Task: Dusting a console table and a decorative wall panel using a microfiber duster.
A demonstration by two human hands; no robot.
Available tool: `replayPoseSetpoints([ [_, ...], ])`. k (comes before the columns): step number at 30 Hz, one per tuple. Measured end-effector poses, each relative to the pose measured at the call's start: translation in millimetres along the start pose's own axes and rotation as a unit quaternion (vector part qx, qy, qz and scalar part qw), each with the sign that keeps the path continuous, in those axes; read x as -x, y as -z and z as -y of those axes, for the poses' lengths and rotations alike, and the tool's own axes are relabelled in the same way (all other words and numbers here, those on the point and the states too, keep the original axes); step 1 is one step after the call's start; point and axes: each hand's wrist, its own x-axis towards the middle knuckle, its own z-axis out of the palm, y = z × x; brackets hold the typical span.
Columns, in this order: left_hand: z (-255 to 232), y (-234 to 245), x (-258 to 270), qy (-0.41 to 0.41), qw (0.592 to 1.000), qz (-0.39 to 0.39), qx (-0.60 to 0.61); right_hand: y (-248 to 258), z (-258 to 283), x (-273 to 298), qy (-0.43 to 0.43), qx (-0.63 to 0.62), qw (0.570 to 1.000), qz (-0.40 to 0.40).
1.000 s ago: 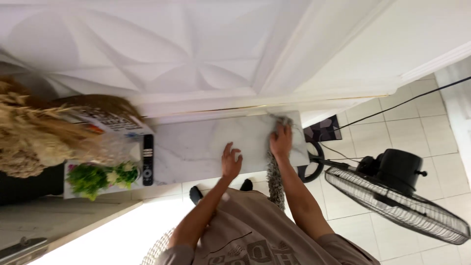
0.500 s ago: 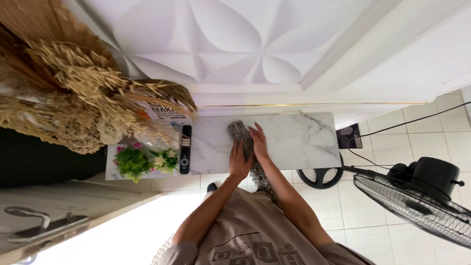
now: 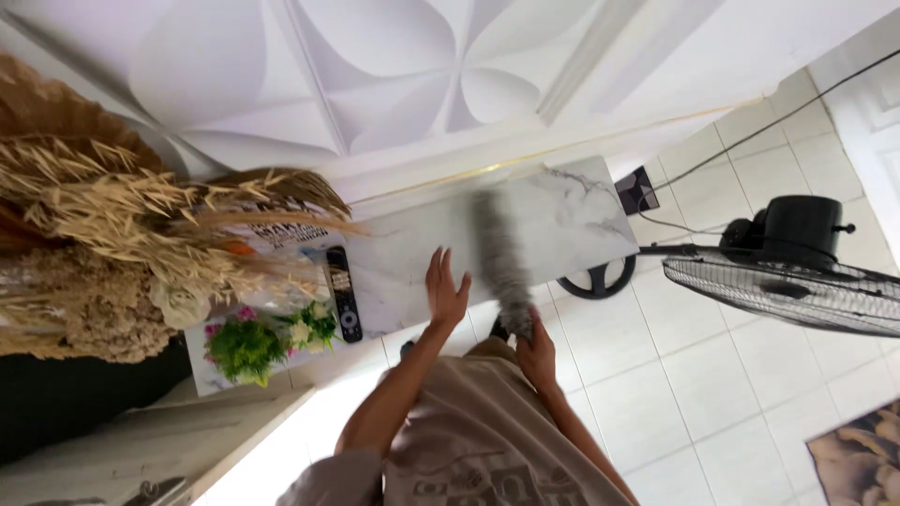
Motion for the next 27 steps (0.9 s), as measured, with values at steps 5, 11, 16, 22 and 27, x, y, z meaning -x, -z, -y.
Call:
replayPoseSetpoints([
  [5, 23.2, 28.1, 40.8, 0.035, 0.999, -0.033, 0.02, -26.3, -53.4, -22.2, 0.083, 0.024, 0.992, 0.095],
  [11, 22.3, 40.3, 39.0, 0.034, 0.997, -0.001, 0.064, -35.9, -64.8, -61.9, -0.021, -0.127, 0.988, 0.085],
  [16, 13.5, 55.2, 32.8, 0.038, 0.997, 0.033, 0.057, -46.9, -74.8, -57.5, -0.162, -0.246, 0.948, 0.122],
  [22, 9.2, 45.9, 38.7, 0.051, 0.996, 0.061, 0.035, -42.6, -80.2, -46.1, -0.126, -0.361, 0.919, 0.092],
  [27, 13.6, 40.9, 40.4, 0.046, 0.998, 0.043, 0.0, -74.9, -98.8, -64.5, -0.151, -0.343, 0.927, 0.02],
])
